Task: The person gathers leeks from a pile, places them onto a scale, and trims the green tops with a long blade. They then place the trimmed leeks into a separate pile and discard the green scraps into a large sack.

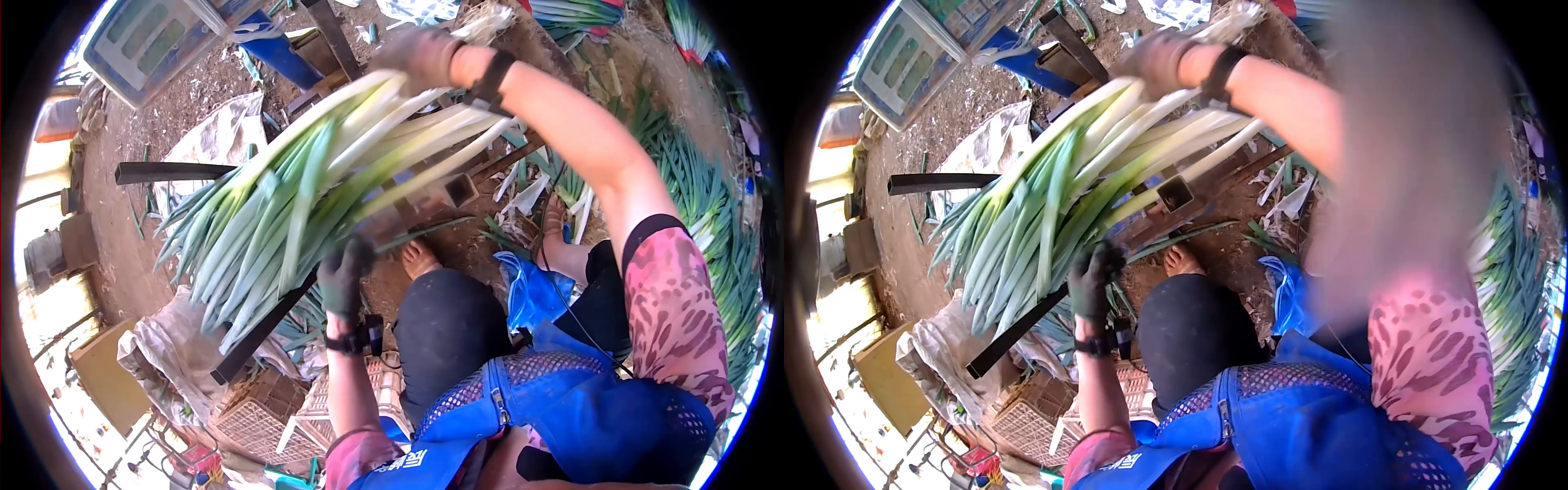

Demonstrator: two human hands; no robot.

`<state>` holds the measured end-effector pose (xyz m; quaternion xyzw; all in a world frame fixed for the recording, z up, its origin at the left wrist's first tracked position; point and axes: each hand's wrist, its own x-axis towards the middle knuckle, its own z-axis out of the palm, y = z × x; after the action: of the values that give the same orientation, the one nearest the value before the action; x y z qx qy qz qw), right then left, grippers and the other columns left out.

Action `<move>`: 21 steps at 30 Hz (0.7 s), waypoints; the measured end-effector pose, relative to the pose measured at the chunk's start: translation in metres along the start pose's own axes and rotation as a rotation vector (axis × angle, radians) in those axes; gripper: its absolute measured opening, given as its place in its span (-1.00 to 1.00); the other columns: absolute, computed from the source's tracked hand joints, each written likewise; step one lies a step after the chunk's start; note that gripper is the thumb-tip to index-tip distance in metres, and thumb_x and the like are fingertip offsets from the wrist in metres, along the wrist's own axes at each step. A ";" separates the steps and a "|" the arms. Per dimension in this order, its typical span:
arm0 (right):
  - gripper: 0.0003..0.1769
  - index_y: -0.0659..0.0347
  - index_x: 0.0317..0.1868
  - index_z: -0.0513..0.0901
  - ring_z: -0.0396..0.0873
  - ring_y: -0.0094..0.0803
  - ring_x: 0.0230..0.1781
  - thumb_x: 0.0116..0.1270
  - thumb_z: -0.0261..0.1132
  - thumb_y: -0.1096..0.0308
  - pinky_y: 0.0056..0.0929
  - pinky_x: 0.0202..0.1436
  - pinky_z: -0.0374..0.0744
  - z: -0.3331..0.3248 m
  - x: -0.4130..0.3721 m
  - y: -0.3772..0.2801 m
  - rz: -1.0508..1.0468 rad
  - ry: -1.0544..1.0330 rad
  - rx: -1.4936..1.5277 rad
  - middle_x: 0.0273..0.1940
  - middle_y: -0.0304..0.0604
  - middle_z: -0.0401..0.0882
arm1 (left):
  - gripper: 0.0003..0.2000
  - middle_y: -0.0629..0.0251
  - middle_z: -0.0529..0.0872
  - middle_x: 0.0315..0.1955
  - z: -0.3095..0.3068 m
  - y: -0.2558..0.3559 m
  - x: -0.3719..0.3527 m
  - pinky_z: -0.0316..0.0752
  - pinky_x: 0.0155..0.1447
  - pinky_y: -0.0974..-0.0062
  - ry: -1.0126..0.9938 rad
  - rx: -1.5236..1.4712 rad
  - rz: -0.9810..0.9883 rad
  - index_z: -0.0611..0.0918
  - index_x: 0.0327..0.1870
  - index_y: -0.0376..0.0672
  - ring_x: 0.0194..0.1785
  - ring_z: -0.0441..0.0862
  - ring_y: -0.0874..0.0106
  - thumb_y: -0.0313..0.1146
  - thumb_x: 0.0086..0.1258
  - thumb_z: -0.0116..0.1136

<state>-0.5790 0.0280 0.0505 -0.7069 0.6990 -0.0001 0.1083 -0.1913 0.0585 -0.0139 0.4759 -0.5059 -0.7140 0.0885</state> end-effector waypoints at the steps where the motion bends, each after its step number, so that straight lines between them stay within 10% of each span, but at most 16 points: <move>1: -0.46 0.04 0.13 0.64 0.69 -0.14 -0.06 0.09 0.48 0.21 -0.26 0.04 0.64 0.007 0.000 0.027 0.050 -0.007 -0.014 -0.12 -0.09 0.72 | -0.72 0.24 0.73 -0.10 0.004 -0.005 -0.001 0.55 0.05 0.51 0.146 0.080 0.241 0.63 0.06 -0.32 -0.05 0.67 0.42 -0.30 0.50 0.15; 3: -0.33 0.01 0.29 0.56 0.65 -0.15 0.07 0.13 0.49 0.16 -0.22 0.17 0.57 -0.026 -0.019 0.019 0.188 -0.209 0.159 0.05 -0.09 0.69 | -0.55 0.10 0.70 0.03 -0.008 -0.015 0.017 0.55 0.05 0.35 0.341 0.592 0.731 0.56 0.23 -0.23 0.04 0.67 0.25 -0.24 0.39 0.28; 6: -0.35 -0.04 0.26 0.58 0.65 -0.11 0.05 0.11 0.50 0.15 -0.21 0.17 0.56 -0.023 -0.021 0.015 0.232 -0.139 0.158 0.02 -0.04 0.69 | -0.35 -0.05 0.63 0.13 0.010 0.023 0.033 0.52 0.14 0.12 0.557 1.318 0.723 0.45 0.38 -0.07 0.13 0.62 0.04 -0.18 0.24 0.38; 13: -0.30 -0.04 0.43 0.38 0.63 -0.14 0.14 0.36 0.29 -0.08 -0.15 0.24 0.57 0.020 -0.017 0.026 0.199 0.073 -0.154 0.16 -0.09 0.63 | -0.48 0.01 0.63 0.16 0.008 0.031 0.054 0.52 0.15 0.13 0.638 1.400 0.667 0.59 0.25 0.00 0.14 0.61 0.03 -0.13 0.24 0.35; 16: -0.43 0.01 0.26 0.53 0.62 -0.08 0.12 0.37 0.23 -0.10 -0.06 0.18 0.54 0.025 -0.010 0.023 0.195 0.086 0.025 0.14 -0.04 0.61 | -0.57 0.01 0.68 0.06 0.001 0.064 0.042 0.57 0.08 0.18 0.340 1.178 0.255 0.65 0.16 -0.03 0.05 0.67 0.03 -0.14 0.27 0.32; 18: -0.51 0.05 0.16 0.62 0.61 -0.06 0.11 0.39 0.21 -0.07 -0.03 0.13 0.54 0.032 0.011 0.026 0.219 0.014 0.126 0.09 -0.03 0.62 | -0.68 0.06 0.77 -0.13 -0.006 0.061 0.047 0.61 -0.05 0.31 0.248 0.705 0.297 0.71 -0.02 -0.16 -0.12 0.75 0.17 -0.17 0.32 0.34; 21: -0.68 0.07 0.15 0.63 0.65 -0.15 0.07 0.48 0.14 0.24 -0.13 0.04 0.63 0.031 0.034 0.019 0.093 -0.128 0.093 -0.03 -0.08 0.67 | -0.68 0.11 0.78 -0.23 0.005 0.090 0.062 0.61 -0.06 0.31 0.303 0.801 0.605 0.71 -0.04 -0.18 -0.20 0.75 0.19 -0.16 0.32 0.33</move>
<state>-0.5928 -0.0012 0.0121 -0.6666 0.7217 0.0177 0.1856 -0.2597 -0.0189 0.0227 0.4031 -0.8356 -0.3302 0.1740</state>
